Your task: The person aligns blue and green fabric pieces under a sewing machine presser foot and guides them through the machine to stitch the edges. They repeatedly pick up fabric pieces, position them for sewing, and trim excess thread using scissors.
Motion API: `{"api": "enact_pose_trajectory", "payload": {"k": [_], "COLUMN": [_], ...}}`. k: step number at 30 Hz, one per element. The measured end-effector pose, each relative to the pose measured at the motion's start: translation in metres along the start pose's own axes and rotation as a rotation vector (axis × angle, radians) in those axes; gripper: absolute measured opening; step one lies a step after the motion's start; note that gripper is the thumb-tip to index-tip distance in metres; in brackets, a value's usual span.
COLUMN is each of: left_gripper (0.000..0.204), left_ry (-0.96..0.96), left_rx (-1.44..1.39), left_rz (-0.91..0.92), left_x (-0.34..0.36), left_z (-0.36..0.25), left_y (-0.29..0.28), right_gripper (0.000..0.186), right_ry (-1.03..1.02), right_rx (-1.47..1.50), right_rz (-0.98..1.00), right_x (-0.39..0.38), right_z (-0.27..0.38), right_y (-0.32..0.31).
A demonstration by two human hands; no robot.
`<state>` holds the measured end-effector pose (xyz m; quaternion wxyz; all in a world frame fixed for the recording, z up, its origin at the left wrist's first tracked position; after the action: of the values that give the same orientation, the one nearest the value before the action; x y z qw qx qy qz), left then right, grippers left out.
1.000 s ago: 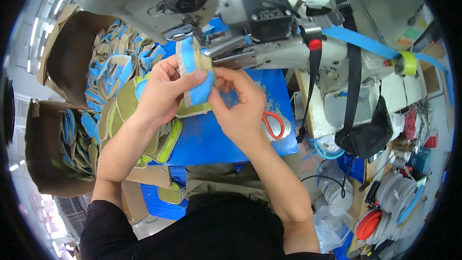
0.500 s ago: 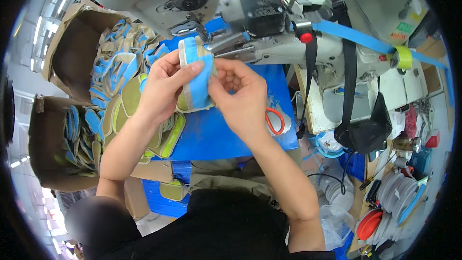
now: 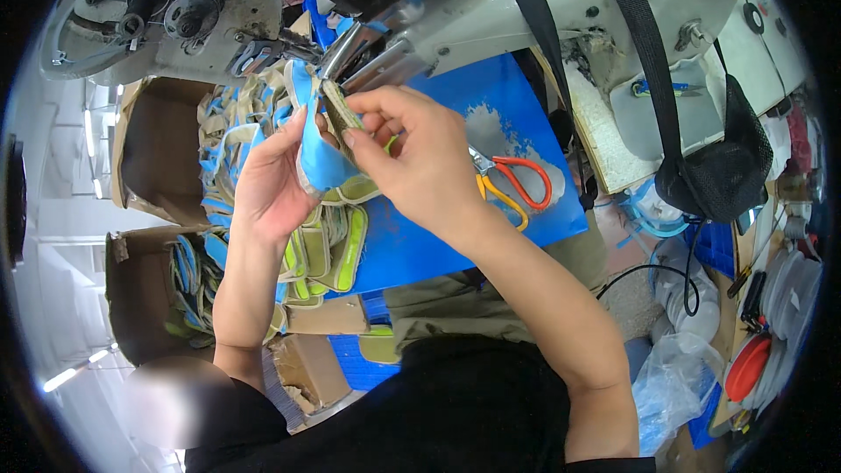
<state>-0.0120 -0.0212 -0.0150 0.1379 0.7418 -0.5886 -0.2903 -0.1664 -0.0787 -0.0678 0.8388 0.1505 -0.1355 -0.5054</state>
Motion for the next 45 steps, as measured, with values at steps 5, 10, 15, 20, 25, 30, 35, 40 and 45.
{"api": "enact_pose_trajectory", "payload": {"k": [5,10,15,20,25,30,35,40,45], "left_gripper": [0.023,0.020,0.020,0.020,0.019,0.019,0.018,0.021,0.023], "left_ry": [0.136,0.252,0.256,0.261,0.247,0.208,0.234,0.174,0.014], "left_rx": [0.246,0.335,0.362,0.408,0.397,0.442,0.447,0.257,-0.038], "left_rz": [-0.084,-0.045,-0.026,-0.046,-0.069,-0.069,-0.062,-0.053,-0.142], "left_x": [0.001,0.005,0.006,0.006,0.006,0.012,0.012,0.001,-0.001], "left_z": [0.002,0.007,0.009,0.011,0.009,0.001,0.000,0.007,0.011], "left_y": [0.011,0.017,0.021,0.017,0.022,0.021,0.024,0.018,0.015], "right_gripper": [0.029,0.030,0.032,0.032,0.034,0.033,0.031,0.030,0.030], "right_ry": [-0.003,0.013,0.014,0.018,0.027,0.106,0.144,0.205,0.114], "right_rx": [0.018,-0.043,-0.067,0.002,0.007,0.107,0.105,-0.010,-0.008], "right_rz": [-0.009,0.005,0.020,0.062,0.052,0.064,0.069,0.084,0.098], "right_x": [0.001,0.002,0.004,0.004,0.001,0.001,0.006,0.001,-0.005], "right_z": [-0.004,-0.003,0.003,0.002,0.006,0.014,0.012,0.022,0.017], "right_y": [0.001,0.000,0.000,0.001,0.001,0.006,-0.001,-0.005,-0.007]}}
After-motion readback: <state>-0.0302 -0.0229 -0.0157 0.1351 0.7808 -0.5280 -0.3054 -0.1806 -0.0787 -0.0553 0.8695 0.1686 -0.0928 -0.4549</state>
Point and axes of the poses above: each hand's wrist, its own x-axis towards the middle knuckle, its own y-axis out of the palm, z = x × y, the point moved 5 cm from there along x, towards the middle knuckle, and after that the axes turned 9 degrees about y, right-handed, at the moved point
